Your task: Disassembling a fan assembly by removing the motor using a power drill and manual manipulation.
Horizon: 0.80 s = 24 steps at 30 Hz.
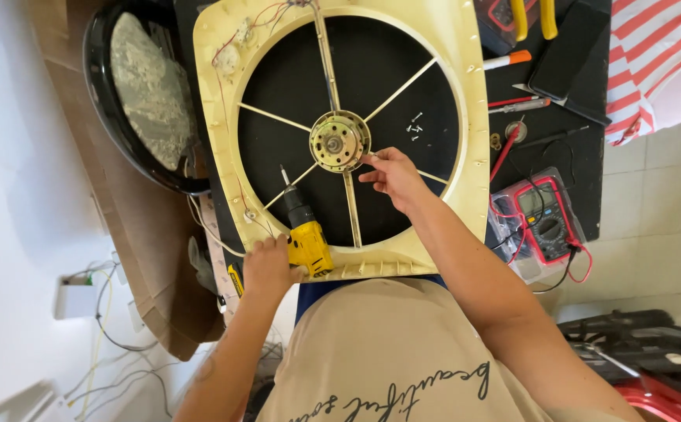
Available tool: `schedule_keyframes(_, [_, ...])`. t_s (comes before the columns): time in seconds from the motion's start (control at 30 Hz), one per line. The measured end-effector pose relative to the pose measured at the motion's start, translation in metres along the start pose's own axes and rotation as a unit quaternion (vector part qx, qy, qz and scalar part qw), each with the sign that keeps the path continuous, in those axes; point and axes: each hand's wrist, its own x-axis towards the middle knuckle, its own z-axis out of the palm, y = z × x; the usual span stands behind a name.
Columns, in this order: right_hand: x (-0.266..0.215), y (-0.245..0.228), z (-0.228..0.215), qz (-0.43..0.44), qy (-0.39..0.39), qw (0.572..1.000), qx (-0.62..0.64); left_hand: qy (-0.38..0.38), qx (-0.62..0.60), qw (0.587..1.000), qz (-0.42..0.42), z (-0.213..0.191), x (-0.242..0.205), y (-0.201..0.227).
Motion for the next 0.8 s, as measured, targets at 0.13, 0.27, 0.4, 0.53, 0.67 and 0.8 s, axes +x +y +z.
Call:
schedule_keyframes(0.13, [0.006, 0.005, -0.004, -0.008, -0.007, 1.000, 0.002, 0.338, -0.050, 0.933, 0.114, -0.034, 0.054, 0.032])
schedule_keyframes(0.27, [0.014, 0.014, -0.006, -0.005, -0.011, 1.000, 0.009, 0.518, 0.003, 0.826, 0.225, -0.076, 0.115, 0.081])
schedule_keyframes(0.4, [0.009, 0.010, -0.005, -0.002, -0.012, 1.000, 0.013, 0.549, 0.077, 0.789, 0.264, -0.102, 0.145, 0.104])
schedule_keyframes(0.53, [0.012, 0.016, -0.008, -0.002, -0.012, 1.000, 0.017, 0.532, 0.102, 0.779, 0.316, -0.095, 0.153, 0.108])
schedule_keyframes(0.67, [0.026, 0.025, -0.015, -0.004, -0.009, 1.000, 0.002, 0.518, 0.147, 0.779, 0.321, -0.099, 0.151, 0.114])
schedule_keyframes(0.8, [0.003, 0.009, -0.010, -0.017, 0.003, 1.000, -0.017, 0.504, 0.165, 0.785, 0.319, -0.086, 0.163, 0.109])
